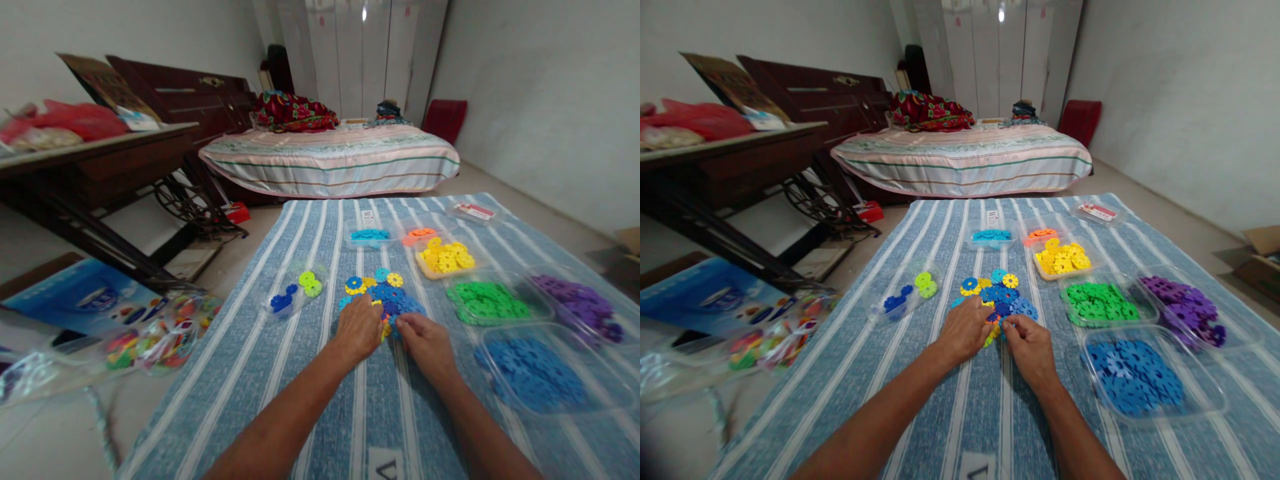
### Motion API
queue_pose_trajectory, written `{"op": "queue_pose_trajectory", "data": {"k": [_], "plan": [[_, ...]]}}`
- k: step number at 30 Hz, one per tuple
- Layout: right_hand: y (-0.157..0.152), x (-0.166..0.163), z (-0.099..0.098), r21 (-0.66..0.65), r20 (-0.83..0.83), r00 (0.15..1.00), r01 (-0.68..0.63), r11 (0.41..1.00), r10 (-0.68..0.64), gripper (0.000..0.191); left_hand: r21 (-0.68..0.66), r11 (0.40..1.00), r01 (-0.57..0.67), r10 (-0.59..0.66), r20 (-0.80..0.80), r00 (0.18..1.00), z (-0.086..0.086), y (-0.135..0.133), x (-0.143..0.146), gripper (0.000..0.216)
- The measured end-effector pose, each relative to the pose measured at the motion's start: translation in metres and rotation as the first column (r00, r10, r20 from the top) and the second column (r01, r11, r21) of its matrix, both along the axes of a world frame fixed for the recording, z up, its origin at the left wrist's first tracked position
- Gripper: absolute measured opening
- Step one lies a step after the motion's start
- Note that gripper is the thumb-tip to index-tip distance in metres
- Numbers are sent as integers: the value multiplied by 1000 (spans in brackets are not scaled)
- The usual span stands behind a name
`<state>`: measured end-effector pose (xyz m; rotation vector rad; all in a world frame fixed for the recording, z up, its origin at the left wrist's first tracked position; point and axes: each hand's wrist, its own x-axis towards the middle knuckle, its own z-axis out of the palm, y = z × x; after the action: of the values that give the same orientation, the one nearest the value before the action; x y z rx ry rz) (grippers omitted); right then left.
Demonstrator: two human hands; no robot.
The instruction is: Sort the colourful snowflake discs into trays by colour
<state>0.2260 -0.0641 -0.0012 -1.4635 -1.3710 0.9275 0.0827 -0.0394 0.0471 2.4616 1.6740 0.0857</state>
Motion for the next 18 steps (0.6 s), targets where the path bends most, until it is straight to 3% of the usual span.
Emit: {"op": "queue_pose_trajectory", "data": {"k": [7, 18], "plan": [[0, 0, 0, 26, 20, 1000, -8, 1000, 8, 28, 48, 999, -4, 3, 10, 1000, -7, -4, -3, 25], [-1, 0, -2, 60, 72, 997, -13, 998, 8, 30, 176, 979, 101, -89, -79, 993, -23, -12, -6, 22]]}}
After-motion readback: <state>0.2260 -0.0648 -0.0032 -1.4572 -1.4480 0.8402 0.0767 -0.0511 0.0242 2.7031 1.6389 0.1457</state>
